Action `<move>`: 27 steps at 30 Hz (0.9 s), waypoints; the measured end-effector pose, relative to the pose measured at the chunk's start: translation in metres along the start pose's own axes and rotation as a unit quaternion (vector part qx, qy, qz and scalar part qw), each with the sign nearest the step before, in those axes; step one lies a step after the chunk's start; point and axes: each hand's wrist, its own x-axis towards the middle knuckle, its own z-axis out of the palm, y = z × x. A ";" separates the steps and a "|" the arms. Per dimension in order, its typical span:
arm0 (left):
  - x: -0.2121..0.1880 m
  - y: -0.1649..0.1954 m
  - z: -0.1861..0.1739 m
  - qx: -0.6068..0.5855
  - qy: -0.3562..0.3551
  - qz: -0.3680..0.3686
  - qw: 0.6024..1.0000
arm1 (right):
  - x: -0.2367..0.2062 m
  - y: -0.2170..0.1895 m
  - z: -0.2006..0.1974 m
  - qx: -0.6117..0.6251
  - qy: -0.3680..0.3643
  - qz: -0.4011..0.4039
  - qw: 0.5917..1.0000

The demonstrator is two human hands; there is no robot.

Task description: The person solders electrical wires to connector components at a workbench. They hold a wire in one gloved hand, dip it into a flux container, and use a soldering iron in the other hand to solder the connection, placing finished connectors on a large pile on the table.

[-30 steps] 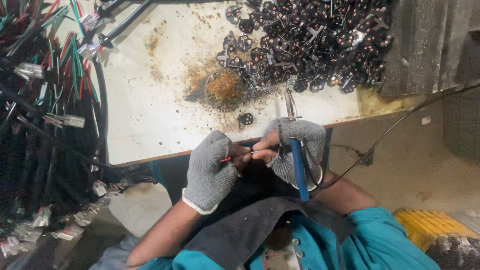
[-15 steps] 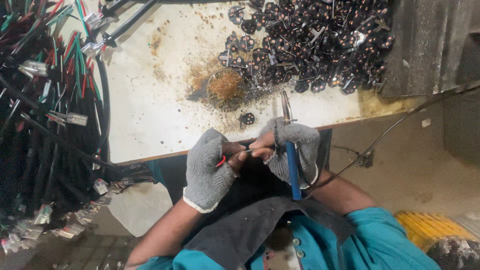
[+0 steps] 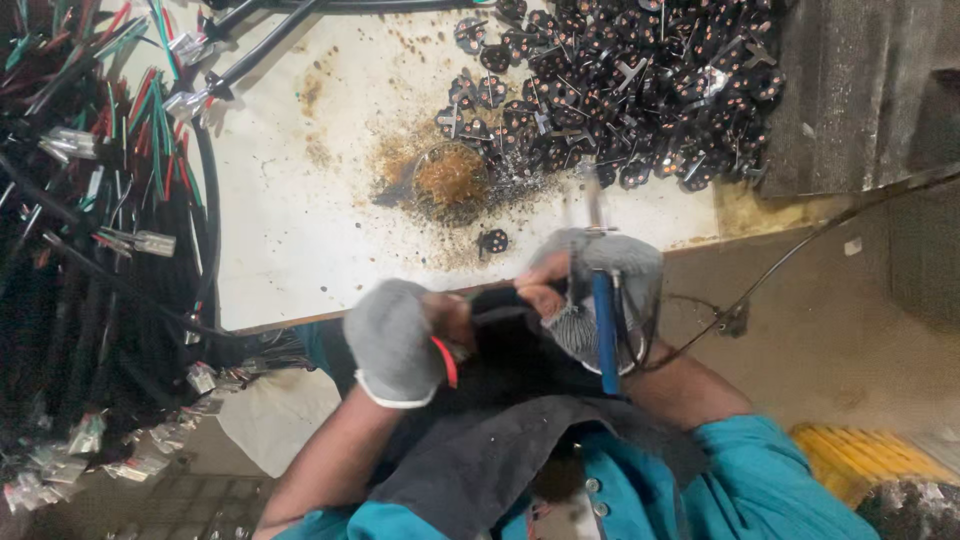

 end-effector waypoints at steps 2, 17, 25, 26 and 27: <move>0.010 -0.008 -0.010 0.122 0.013 -0.099 0.987 | 0.005 0.002 0.000 -0.113 0.039 -0.037 0.992; 0.050 -0.015 -0.011 0.064 0.016 -0.184 0.981 | 0.013 0.026 0.008 -0.011 -0.057 -0.047 0.997; 0.036 -0.013 -0.013 0.045 0.047 -0.124 0.990 | 0.006 0.033 0.013 -0.225 0.005 -0.213 0.951; 0.032 -0.010 -0.015 0.039 0.013 -0.124 0.991 | 0.006 0.031 0.015 -0.204 -0.003 -0.191 0.960; 0.027 -0.006 -0.016 0.032 -0.023 -0.122 0.992 | 0.006 0.030 0.016 -0.184 -0.008 -0.167 0.969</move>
